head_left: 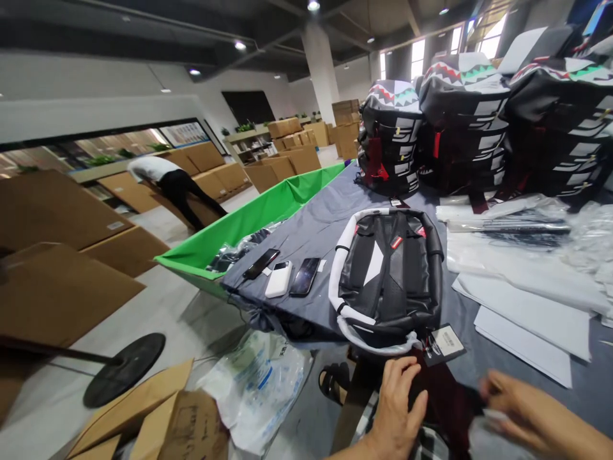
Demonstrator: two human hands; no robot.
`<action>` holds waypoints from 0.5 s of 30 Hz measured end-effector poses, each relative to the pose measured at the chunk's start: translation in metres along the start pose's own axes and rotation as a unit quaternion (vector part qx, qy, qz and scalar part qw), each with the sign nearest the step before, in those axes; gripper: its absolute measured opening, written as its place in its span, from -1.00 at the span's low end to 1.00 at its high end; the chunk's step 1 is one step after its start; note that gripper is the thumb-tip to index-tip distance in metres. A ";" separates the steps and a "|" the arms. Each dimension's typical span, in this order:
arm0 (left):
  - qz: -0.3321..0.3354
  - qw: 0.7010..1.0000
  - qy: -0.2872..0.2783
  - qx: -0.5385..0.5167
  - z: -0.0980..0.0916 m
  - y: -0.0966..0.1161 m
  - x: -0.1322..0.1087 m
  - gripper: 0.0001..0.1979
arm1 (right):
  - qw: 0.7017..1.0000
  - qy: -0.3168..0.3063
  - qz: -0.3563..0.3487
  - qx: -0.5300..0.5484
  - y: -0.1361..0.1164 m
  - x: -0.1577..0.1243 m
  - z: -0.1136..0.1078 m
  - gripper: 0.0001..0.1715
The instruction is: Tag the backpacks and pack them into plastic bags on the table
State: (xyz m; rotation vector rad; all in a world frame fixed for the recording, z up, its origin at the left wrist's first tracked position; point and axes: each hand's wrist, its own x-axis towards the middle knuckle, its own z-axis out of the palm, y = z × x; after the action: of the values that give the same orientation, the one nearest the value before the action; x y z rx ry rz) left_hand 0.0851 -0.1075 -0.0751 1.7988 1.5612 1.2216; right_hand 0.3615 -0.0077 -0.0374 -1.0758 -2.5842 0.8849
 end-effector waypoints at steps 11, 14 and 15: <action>-0.152 0.987 -0.001 -0.047 0.029 -0.013 0.019 -0.52 | 0.979 -0.172 -0.069 0.082 0.001 0.086 -0.015 -0.28; -0.222 0.959 0.018 -0.177 0.040 0.001 0.035 -0.54 | 0.977 -0.161 -0.018 0.139 -0.009 0.066 -0.014 -0.29; -0.235 0.948 0.022 -0.211 0.044 0.005 0.042 -0.54 | 0.977 -0.154 -0.008 0.150 -0.013 0.062 -0.014 -0.28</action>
State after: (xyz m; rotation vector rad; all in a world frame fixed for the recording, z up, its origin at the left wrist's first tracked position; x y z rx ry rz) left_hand 0.1234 -0.0605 -0.0792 1.0596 1.4928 1.2411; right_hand 0.3156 0.0345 -0.0204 -0.8887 -2.5674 1.4859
